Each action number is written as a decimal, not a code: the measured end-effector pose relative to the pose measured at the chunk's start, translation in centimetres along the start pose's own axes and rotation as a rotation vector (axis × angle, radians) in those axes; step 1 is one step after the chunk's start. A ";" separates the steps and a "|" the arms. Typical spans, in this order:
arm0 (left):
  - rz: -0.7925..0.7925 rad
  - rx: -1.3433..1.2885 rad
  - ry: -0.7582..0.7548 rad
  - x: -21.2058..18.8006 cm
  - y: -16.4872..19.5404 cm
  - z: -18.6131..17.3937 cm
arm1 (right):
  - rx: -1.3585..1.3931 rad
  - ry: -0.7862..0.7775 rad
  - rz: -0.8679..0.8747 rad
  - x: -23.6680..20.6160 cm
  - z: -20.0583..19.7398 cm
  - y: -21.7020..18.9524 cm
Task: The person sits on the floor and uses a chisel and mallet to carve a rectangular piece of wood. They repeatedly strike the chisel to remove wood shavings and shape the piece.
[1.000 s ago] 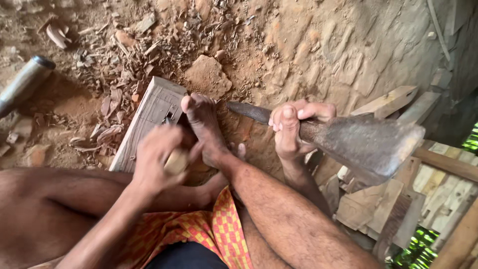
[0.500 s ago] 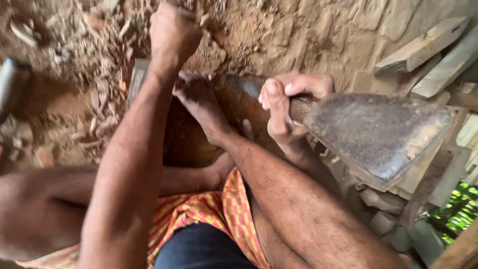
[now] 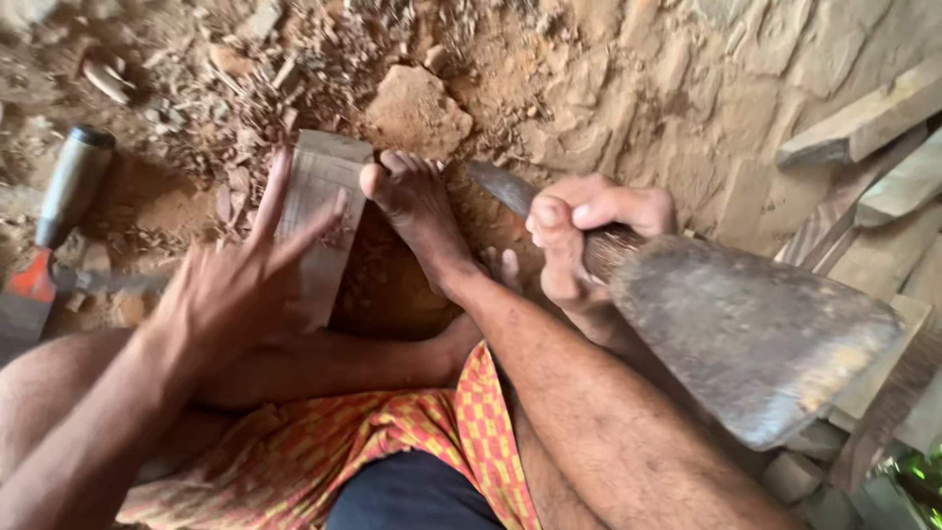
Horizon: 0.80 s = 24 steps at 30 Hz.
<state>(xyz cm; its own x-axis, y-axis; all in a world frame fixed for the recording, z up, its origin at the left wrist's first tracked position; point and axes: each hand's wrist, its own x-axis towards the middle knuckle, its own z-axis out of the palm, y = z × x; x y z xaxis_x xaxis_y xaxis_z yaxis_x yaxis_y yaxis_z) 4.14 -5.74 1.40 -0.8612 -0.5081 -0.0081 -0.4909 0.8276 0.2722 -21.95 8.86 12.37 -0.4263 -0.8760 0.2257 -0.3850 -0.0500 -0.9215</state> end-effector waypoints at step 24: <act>-0.484 -0.660 -0.151 5.7 -1.7 -2.4 | 0.013 -0.058 -0.024 -0.4 0.6 -0.8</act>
<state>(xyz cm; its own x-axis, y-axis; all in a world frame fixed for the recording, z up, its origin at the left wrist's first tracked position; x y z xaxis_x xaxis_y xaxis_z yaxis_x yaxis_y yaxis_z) 0.42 -10.62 3.17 -0.6064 -0.6955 -0.3855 -0.6739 0.1922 0.7133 -20.95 8.97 12.82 -0.3689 -0.9006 0.2298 -0.3843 -0.0773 -0.9200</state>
